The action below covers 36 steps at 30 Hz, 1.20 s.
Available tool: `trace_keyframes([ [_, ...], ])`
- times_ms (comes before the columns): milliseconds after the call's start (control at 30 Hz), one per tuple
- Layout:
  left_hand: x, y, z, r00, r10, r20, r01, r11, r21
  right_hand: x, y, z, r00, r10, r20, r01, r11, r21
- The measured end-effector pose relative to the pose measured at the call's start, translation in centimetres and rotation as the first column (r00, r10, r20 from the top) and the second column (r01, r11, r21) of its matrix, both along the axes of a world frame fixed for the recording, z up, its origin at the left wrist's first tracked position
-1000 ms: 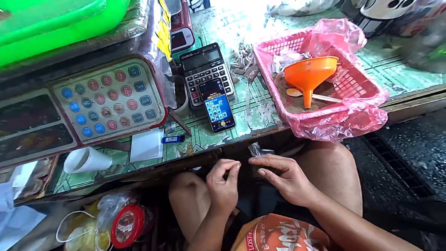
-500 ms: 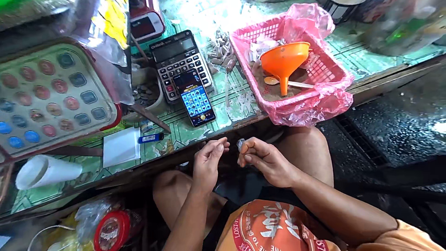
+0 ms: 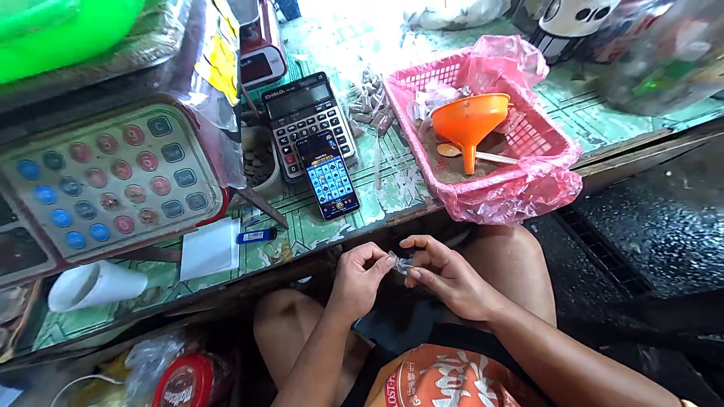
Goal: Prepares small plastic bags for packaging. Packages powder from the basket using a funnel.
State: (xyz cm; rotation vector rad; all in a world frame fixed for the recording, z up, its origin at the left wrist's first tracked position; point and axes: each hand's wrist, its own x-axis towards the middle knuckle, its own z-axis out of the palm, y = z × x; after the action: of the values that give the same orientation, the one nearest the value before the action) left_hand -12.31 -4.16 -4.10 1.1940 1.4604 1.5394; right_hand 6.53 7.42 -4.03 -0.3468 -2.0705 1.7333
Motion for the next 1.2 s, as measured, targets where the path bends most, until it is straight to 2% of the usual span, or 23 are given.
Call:
trace_keyframes([
  [33,-0.1,0.0,-0.3,0.993,0.034,-0.114,-0.032,0.999,0.021,-0.2,0.1,-0.2,0.999,-0.032,0.022,0.033,0.999,-0.011],
  [100,-0.1,0.0,-1.0,0.983,0.071,-0.171,-0.059,0.996,0.073,-0.5,0.6,-0.8,0.996,-0.062,0.057,0.064,0.997,-0.033],
  [200,-0.1,0.1,-2.3,0.998,0.055,-0.036,-0.052,0.996,0.077,-1.0,1.3,-2.1,0.99,-0.062,0.127,0.074,0.993,-0.088],
  [300,0.2,0.0,-4.4,0.995,0.045,0.09,-0.045,0.999,-0.01,-1.3,1.5,-3.7,0.982,-0.085,0.167,0.114,0.979,-0.169],
  [367,0.2,-0.1,-5.7,0.993,0.056,0.101,-0.047,0.994,-0.096,-1.4,1.6,-4.6,0.975,-0.095,0.201,0.132,0.975,-0.179],
  [467,0.5,-0.2,-6.8,0.996,0.077,0.033,-0.069,0.978,-0.198,-1.4,1.7,-5.1,0.953,-0.085,0.292,0.121,0.987,-0.108],
  [567,0.1,-0.3,-6.9,0.997,0.061,0.037,-0.055,0.986,-0.156,-2.0,1.7,-4.9,0.941,-0.084,0.328,0.112,0.992,-0.066],
  [667,0.0,-0.2,-6.9,0.992,0.06,0.109,-0.051,0.995,-0.086,-2.0,2.0,-4.6,0.939,-0.105,0.329,0.139,0.987,-0.08],
  [767,0.1,0.0,-6.8,0.987,0.118,0.111,-0.109,0.99,-0.085,-1.9,2.2,-4.5,0.94,-0.102,0.324,0.132,0.989,-0.07],
  [900,0.2,-0.2,-6.7,0.993,0.074,0.091,-0.065,0.992,-0.104,-1.9,2.0,-4.7,0.947,-0.089,0.31,0.112,0.992,-0.055],
  [1033,0.3,-0.4,-6.8,0.993,0.101,0.068,-0.091,0.986,-0.14,-1.8,2.0,-4.4,0.939,-0.091,0.33,0.111,0.993,-0.042],
  [1200,0.2,-0.5,-6.7,0.994,0.066,0.086,-0.06,0.995,-0.076,-1.6,2.1,-3.7,0.921,-0.116,0.372,0.13,0.991,-0.014],
])
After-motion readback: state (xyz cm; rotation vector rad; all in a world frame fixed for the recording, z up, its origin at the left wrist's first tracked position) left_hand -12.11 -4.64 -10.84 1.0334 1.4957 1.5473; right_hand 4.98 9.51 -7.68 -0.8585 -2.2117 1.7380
